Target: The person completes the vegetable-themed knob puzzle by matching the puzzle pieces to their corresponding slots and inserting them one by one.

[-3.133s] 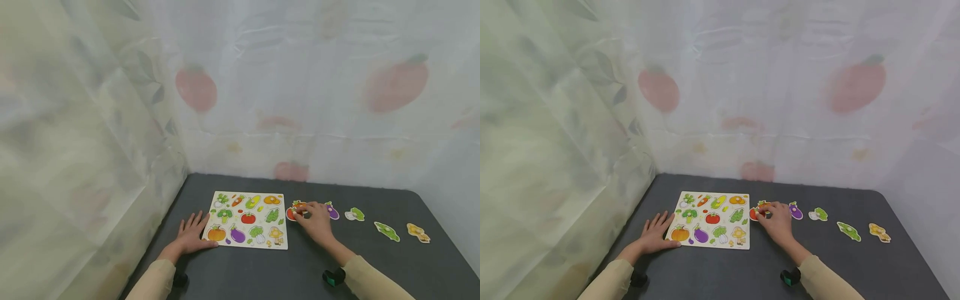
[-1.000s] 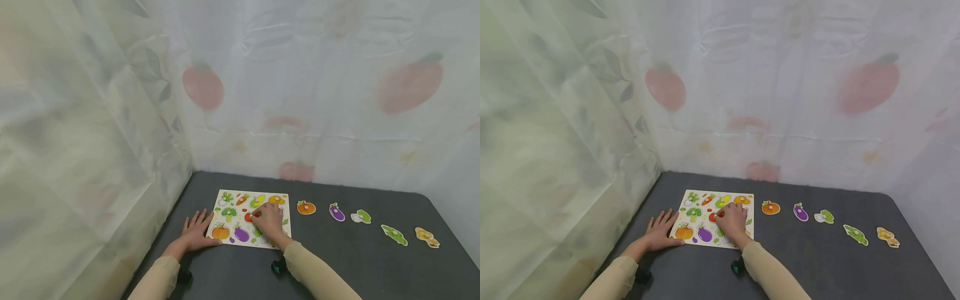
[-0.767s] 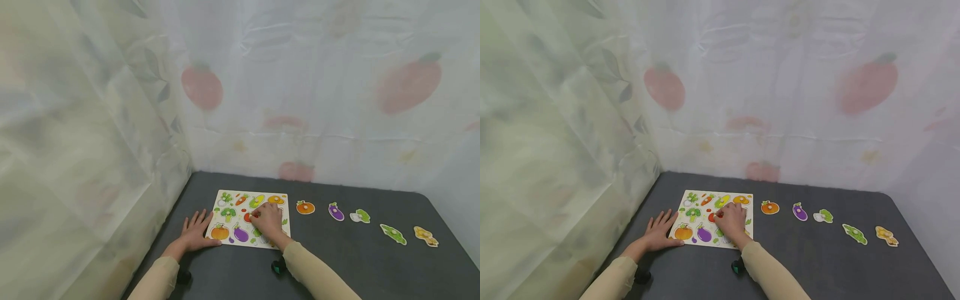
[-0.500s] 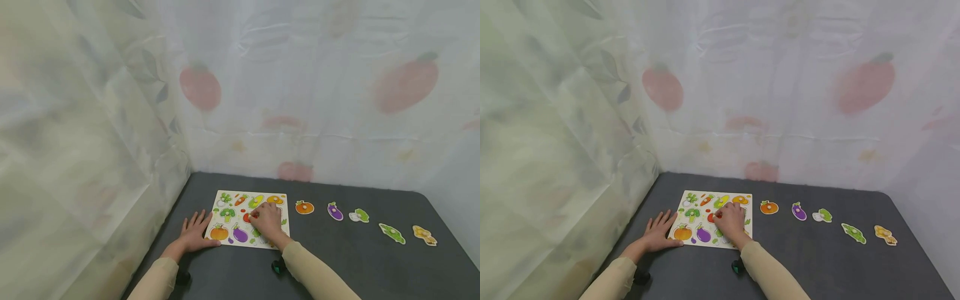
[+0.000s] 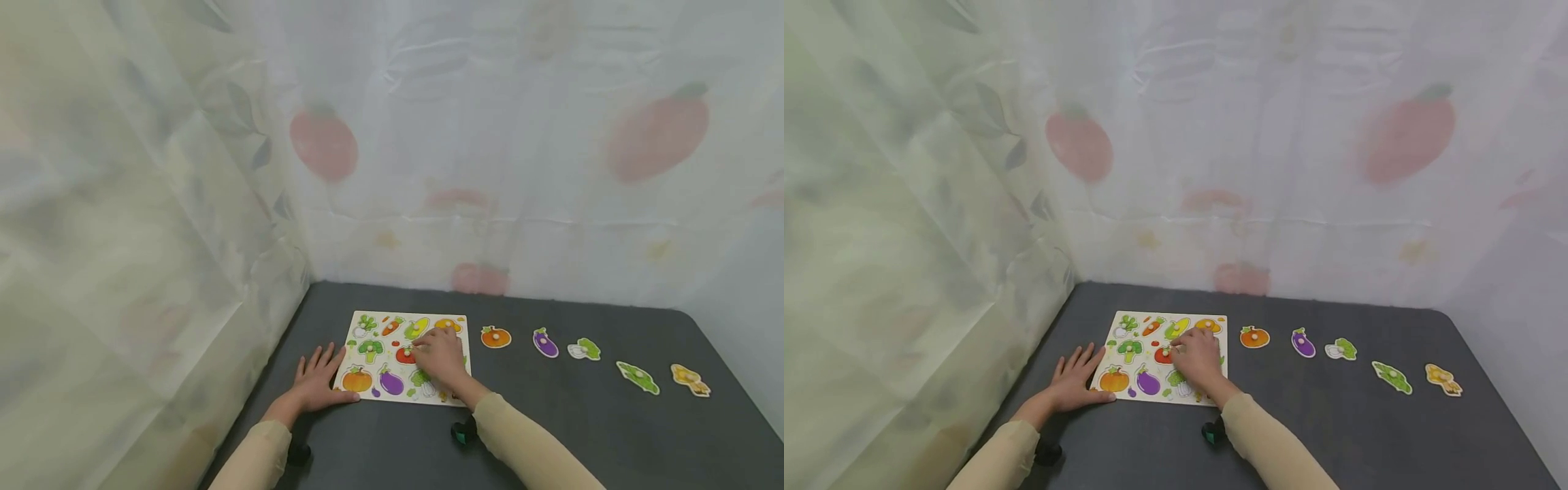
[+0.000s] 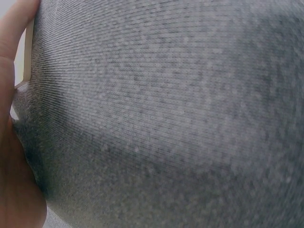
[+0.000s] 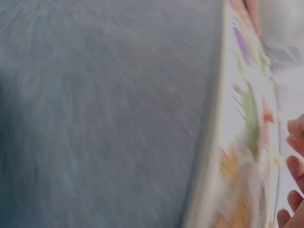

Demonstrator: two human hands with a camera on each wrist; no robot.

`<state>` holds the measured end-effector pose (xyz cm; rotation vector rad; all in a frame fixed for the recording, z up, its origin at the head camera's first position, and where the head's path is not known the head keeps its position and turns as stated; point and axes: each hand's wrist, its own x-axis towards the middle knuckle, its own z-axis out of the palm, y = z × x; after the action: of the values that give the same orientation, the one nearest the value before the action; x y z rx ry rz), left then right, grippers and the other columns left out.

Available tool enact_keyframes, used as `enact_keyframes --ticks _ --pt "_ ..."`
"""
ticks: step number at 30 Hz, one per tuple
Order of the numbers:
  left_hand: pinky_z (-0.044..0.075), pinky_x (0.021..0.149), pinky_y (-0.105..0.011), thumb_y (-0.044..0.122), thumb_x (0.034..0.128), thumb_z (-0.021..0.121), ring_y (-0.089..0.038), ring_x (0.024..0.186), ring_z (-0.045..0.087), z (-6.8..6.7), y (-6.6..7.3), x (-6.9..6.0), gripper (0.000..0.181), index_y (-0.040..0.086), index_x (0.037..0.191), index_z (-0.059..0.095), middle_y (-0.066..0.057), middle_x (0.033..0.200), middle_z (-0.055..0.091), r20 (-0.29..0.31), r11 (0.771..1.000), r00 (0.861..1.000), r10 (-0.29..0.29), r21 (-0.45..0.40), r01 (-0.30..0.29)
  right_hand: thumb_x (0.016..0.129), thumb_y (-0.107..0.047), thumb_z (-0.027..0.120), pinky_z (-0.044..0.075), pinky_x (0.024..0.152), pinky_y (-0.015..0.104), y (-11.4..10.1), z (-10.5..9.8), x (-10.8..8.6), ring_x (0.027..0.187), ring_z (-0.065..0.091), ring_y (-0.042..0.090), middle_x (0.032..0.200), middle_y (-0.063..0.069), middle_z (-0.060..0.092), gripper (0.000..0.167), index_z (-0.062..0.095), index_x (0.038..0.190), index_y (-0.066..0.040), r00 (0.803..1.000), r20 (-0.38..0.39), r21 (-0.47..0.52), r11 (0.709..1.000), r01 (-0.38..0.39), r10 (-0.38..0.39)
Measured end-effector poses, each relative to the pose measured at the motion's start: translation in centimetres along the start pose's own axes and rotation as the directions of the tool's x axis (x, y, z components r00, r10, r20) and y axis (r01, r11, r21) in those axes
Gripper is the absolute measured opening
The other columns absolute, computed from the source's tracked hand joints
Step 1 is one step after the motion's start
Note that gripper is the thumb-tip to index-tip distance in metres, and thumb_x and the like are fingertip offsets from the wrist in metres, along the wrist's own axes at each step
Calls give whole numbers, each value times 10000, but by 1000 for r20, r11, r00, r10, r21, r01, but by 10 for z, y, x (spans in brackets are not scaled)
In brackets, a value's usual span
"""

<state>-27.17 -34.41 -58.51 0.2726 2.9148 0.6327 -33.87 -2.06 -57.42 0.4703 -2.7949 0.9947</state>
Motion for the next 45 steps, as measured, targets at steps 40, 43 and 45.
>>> enact_keyframes --ticks 40,43,45 --pt "-27 1156 -718 774 772 708 -469 1537 49 -9 9 -2 1174 179 1656 215 -175 1698 123 48 998 998 -49 52 46 979 -168 642 267 886 733 210 -202 -112 1183 354 603 1245 330 545 282 730 1160 30 926 -302 -118 955 -274 228" --pt "-29 1158 -713 780 772 702 -464 1540 40 -9 8 -1 1177 182 1657 208 -168 1701 112 47 998 998 -43 52 41 975 -170 640 275 886 728 220 -212 -125 1175 355 602 1250 343 531 292 720 1166 36 920 -289 -151 936 -318 266" --pt "-32 1160 -711 802 769 684 -457 1542 30 -10 8 0 1184 191 1659 198 -162 1703 103 52 997 998 -43 59 40 966 -178 651 285 893 726 226 -218 -131 1164 371 598 1239 344 538 294 721 1162 29 919 -285 -182 925 -333 275"
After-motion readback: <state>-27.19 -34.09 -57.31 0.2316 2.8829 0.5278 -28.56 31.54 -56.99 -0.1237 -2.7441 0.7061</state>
